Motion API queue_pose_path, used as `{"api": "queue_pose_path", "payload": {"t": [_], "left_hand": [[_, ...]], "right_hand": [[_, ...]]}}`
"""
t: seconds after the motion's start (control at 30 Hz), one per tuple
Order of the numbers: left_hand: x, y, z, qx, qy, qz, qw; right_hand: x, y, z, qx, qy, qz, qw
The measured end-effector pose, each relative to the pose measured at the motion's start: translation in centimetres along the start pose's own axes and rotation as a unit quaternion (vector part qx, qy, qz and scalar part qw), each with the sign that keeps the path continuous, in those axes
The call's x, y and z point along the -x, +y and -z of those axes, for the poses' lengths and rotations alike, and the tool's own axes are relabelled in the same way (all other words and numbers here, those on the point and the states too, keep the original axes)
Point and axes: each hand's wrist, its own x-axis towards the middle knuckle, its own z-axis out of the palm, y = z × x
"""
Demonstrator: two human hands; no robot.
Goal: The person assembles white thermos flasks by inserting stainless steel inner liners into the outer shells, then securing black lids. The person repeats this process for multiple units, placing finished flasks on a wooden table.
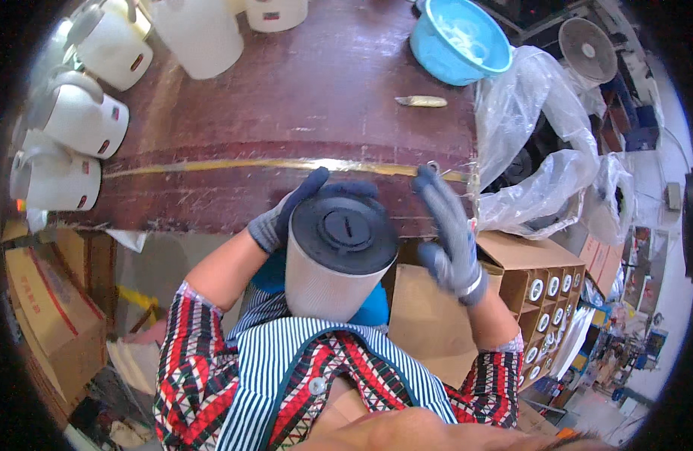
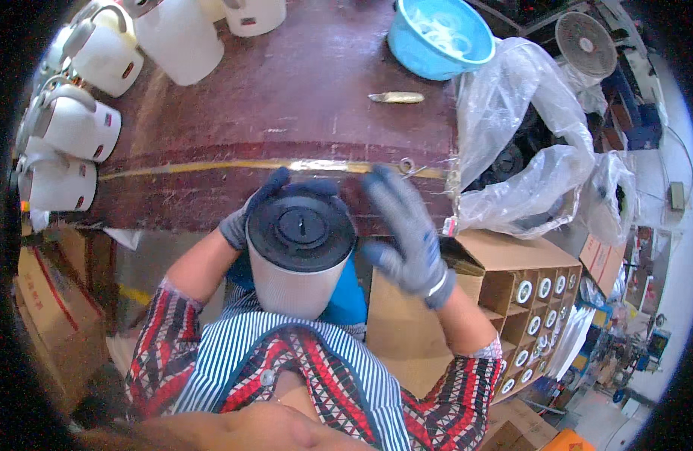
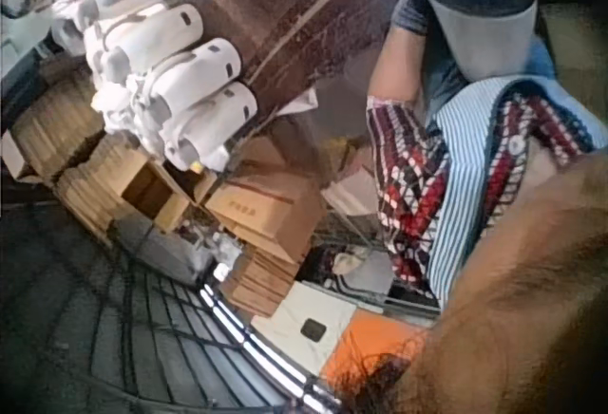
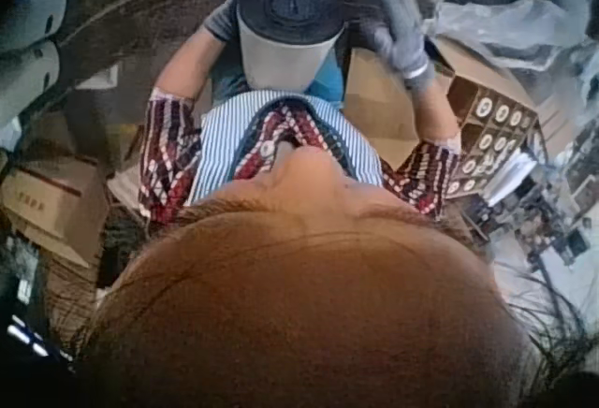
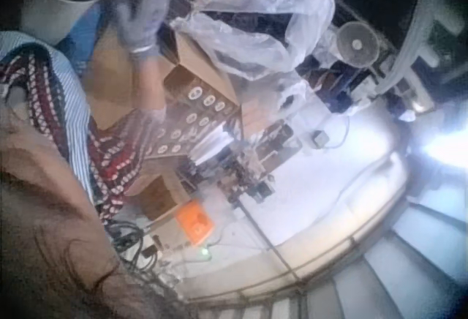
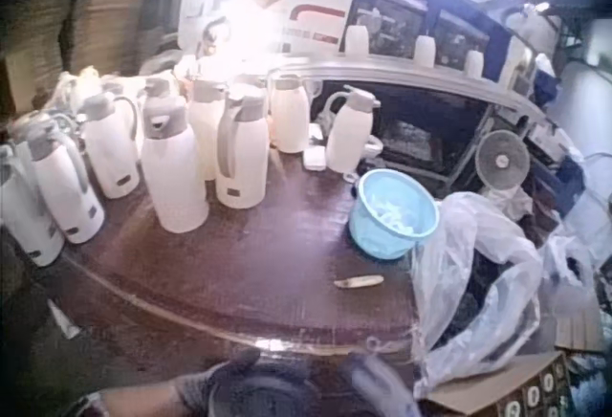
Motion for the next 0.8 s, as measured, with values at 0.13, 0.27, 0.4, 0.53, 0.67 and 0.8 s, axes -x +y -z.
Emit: {"api": "queue_pose_path", "payload": {"t": [0.13,0.27,0.4,0.53,0.67,0.8], "left_hand": [[0.9,-0.2,0.0,0.08,-0.003,-0.004,0.997],[2.0,-0.6,-1.5,-0.002,0.101,-0.058,0.993],[3.4,-3.1,-2.5,-0.085,0.201,-0.185,0.958],[3.8,-4.0,-1.7,-0.246,0.218,-0.208,0.921],[5.8,-5.7,-0.1,-0.268,0.213,-0.169,0.924],[7.6,-7.3,-0.5,-0.509,0.154,-0.23,0.815]], "right_hand": [[-2.1,-8.0,-3.4,-0.019,-0.076,0.073,0.994],[-2.2,-4.1,-4.9,-0.076,-0.03,0.115,0.99],[-1.9,1.0,-5.6,-0.283,-0.062,0.167,0.942],[-1.0,2.8,-4.5,-0.273,-0.136,0.155,0.94],[-0.6,-4.0,-1.1,-0.197,-0.123,0.03,0.972],[3.3,-8.6,-4.1,0.048,0.019,0.015,0.999]]}}
